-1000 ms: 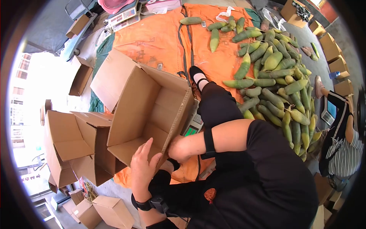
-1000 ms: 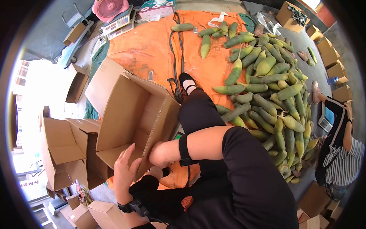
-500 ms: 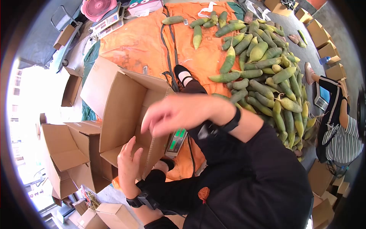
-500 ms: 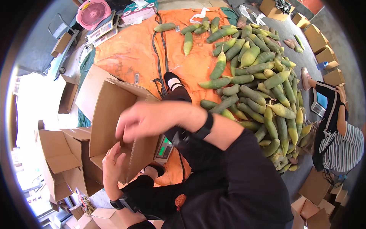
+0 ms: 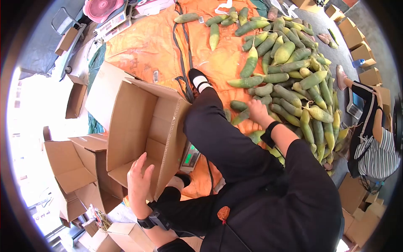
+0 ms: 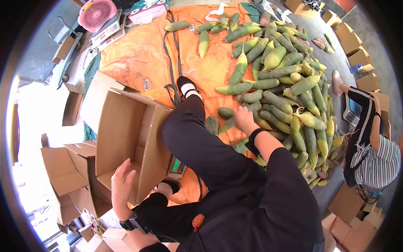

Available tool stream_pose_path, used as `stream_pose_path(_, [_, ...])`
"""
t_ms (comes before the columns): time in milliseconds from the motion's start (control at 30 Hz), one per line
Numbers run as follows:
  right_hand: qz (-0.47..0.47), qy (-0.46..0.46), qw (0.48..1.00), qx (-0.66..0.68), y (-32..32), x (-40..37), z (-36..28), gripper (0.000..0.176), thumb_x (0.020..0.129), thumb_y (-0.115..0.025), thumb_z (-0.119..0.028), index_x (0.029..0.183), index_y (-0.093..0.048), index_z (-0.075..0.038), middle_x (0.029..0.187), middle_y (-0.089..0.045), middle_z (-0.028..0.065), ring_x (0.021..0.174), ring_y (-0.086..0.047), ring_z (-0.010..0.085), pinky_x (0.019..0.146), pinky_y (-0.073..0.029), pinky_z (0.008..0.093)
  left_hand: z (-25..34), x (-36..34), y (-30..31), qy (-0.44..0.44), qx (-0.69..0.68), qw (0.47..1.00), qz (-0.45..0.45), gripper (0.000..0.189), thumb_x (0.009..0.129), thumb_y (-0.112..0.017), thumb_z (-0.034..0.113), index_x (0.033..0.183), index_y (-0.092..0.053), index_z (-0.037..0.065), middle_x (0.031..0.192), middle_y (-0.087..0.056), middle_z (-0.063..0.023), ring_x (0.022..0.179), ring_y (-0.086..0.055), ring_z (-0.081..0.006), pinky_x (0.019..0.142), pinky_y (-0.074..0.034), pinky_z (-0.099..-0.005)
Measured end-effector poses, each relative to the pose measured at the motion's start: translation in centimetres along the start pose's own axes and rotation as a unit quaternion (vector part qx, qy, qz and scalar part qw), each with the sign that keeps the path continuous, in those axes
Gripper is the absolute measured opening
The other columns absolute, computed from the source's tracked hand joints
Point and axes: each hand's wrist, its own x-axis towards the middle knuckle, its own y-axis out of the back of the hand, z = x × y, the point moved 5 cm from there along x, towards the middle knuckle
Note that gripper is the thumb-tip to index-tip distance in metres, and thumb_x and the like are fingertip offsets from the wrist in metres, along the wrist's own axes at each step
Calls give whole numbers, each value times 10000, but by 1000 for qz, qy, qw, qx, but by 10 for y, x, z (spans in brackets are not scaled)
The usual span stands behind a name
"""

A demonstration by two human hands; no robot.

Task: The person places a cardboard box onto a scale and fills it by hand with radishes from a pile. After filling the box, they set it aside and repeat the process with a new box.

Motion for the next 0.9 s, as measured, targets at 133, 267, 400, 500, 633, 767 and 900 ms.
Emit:
stream_pose_path(133, [-1,75,995,-72,-8,-11,-18,337,820,-598,-119,1153,-547,-146,1136,-557,60,1150,-483,245,943,-394,549,0,4,-2,-3,6,1000,-11,406,828,-649,103,1211,-576,-11,1132,-619,-228,1052,-590,-385,895,-472,-399])
stream_pose_path(267, [-15,75,985,-153,-23,9,-13,254,869,-552,-134,1123,-563,-145,1116,-585,29,1145,-485,227,994,-309,595,4,5,0,3,9,1000,-5,416,820,-659,112,1211,-579,-4,1116,-619,-227,1027,-592,-394,873,-475,-405])
stream_pose_path(400, [18,76,981,-178,-27,16,-6,223,832,-599,-163,1054,-611,-167,991,-620,-6,1063,-536,196,951,-330,539,6,4,2,9,19,1000,-7,440,818,-669,133,1231,-570,19,1135,-613,-214,1020,-595,-391,869,-477,-408])
stream_pose_path(500, [-2,106,977,-186,-24,11,-7,194,831,-590,-164,1020,-628,-179,994,-607,-14,1053,-535,183,894,-357,491,6,3,4,14,21,1000,-5,441,820,-670,142,1234,-567,30,1141,-611,-209,1023,-595,-383,872,-476,-406])
stream_pose_path(633, [-27,83,985,-149,-6,3,2,239,818,-597,-138,1048,-617,-200,1045,-587,-14,1077,-526,184,863,-393,436,11,0,9,22,17,1000,9,428,822,-667,142,1224,-571,31,1124,-615,-207,1019,-596,-379,873,-475,-406])
stream_pose_path(767, [-27,69,986,-150,15,0,16,252,833,-585,-141,1079,-596,-194,1090,-582,-3,1111,-518,206,890,-403,443,9,-3,13,0,12,1000,25,423,820,-666,139,1215,-572,22,1107,-616,-209,1005,-594,-384,866,-475,-410])
stream_pose_path(900, [16,1,998,-60,63,-3,34,405,777,-668,-191,1162,-544,-175,1184,-559,19,1154,-511,235,909,-421,485,7,-6,18,-19,13,999,40,427,816,-667,136,1214,-568,17,1101,-616,-211,1000,-593,-385,860,-477,-409])
